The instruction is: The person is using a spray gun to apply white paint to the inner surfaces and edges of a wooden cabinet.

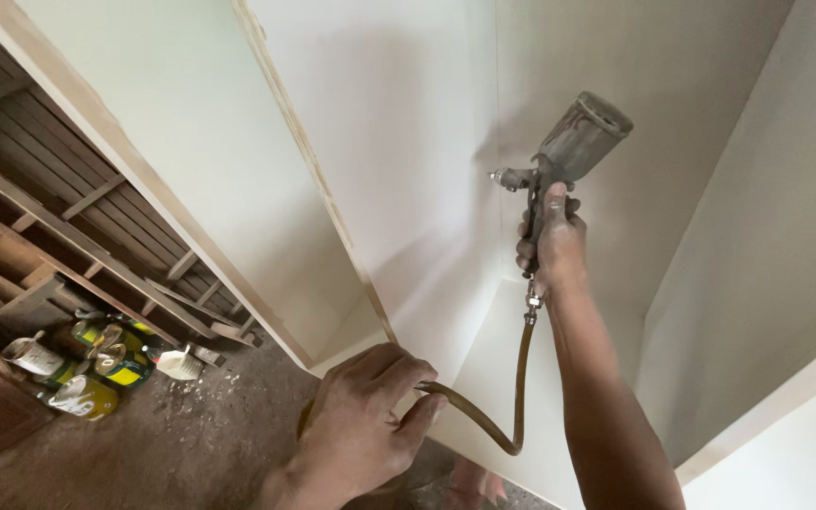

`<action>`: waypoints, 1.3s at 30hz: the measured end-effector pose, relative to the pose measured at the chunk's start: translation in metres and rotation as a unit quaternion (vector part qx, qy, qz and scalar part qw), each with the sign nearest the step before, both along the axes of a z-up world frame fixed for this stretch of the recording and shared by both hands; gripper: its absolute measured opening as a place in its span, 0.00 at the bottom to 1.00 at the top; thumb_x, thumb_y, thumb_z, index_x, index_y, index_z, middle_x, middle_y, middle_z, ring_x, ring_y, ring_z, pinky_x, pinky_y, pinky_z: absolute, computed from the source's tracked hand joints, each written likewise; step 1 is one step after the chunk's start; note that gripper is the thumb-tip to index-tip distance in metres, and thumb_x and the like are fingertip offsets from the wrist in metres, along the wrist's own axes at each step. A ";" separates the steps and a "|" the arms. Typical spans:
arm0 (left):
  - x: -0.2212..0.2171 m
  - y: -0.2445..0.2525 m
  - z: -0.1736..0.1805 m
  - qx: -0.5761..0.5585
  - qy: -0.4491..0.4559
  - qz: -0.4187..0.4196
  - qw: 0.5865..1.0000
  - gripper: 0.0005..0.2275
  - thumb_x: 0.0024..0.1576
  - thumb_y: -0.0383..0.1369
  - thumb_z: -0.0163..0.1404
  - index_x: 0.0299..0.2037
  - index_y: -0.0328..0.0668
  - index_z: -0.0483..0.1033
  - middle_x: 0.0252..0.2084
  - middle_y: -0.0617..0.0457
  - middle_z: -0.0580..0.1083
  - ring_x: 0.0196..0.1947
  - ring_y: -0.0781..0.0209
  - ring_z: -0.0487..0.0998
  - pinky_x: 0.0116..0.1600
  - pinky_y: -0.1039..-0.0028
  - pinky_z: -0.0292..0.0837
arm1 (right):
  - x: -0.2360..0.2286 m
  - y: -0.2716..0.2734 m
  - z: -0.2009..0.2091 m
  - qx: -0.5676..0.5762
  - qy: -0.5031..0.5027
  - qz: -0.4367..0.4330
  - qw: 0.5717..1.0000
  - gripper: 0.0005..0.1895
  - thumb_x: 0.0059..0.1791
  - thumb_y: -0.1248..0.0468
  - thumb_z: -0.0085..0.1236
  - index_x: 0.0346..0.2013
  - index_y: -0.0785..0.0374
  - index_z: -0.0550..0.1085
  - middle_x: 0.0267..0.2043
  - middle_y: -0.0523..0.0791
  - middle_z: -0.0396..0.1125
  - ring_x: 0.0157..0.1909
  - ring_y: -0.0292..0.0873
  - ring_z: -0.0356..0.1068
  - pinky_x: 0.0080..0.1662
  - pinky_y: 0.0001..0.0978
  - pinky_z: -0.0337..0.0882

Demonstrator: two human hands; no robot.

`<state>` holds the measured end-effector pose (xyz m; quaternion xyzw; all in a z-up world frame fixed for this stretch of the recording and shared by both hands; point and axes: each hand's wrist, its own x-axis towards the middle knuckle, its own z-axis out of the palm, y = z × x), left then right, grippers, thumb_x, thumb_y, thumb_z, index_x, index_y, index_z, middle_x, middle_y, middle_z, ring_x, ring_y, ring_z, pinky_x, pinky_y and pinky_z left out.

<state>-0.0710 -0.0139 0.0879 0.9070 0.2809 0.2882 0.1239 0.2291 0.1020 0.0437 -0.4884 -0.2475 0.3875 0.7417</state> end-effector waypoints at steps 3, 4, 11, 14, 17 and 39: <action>-0.004 -0.001 0.007 0.018 -0.022 -0.003 1.000 0.08 0.52 0.32 0.61 0.37 0.38 0.80 0.33 0.48 0.79 0.32 0.58 0.83 0.37 0.68 0.82 | 0.000 0.002 0.020 0.020 0.003 -0.012 1.000 0.31 0.56 0.37 0.40 0.31 0.62 0.67 0.21 0.43 0.61 0.15 0.37 0.56 0.17 0.32 0.57; -0.006 0.001 0.010 0.026 -0.028 -0.002 0.999 0.08 0.52 0.32 0.61 0.36 0.38 0.80 0.33 0.48 0.79 0.32 0.58 0.82 0.36 0.69 0.82 | 0.000 0.004 0.029 0.017 -0.006 -0.020 1.000 0.31 0.56 0.36 0.39 0.31 0.62 0.67 0.21 0.43 0.61 0.15 0.37 0.57 0.17 0.32 0.57; -0.008 0.008 0.049 0.073 -0.106 0.008 0.992 0.06 0.54 0.29 0.61 0.36 0.37 0.79 0.31 0.50 0.79 0.27 0.61 0.83 0.29 0.75 0.81 | 0.008 0.031 0.110 0.059 0.013 -0.020 0.998 0.32 0.57 0.35 0.34 0.28 0.60 0.65 0.20 0.41 0.59 0.14 0.36 0.55 0.17 0.31 0.57; -0.009 0.009 0.070 0.080 -0.126 0.032 0.988 0.06 0.52 0.29 0.61 0.34 0.36 0.79 0.30 0.49 0.78 0.25 0.61 0.82 0.25 0.75 0.79 | 0.005 0.039 0.137 0.103 -0.002 -0.026 0.994 0.30 0.58 0.36 0.34 0.28 0.57 0.64 0.20 0.39 0.58 0.14 0.35 0.55 0.17 0.30 0.57; -0.010 0.008 0.083 0.091 -0.134 0.039 0.986 0.06 0.52 0.28 0.62 0.35 0.36 0.79 0.30 0.49 0.78 0.25 0.61 0.82 0.25 0.75 0.79 | 0.006 0.043 0.163 0.110 0.014 -0.021 0.994 0.30 0.57 0.37 0.34 0.26 0.57 0.63 0.18 0.39 0.57 0.13 0.34 0.54 0.16 0.28 0.57; -0.027 0.013 0.057 0.041 -0.163 0.029 0.985 0.05 0.53 0.29 0.62 0.35 0.40 0.79 0.32 0.51 0.80 0.28 0.65 0.84 0.24 0.79 0.82 | -0.009 0.020 0.179 0.123 -0.104 -0.029 0.987 0.30 0.56 0.35 0.38 0.30 0.58 0.65 0.20 0.39 0.59 0.14 0.34 0.56 0.16 0.28 0.59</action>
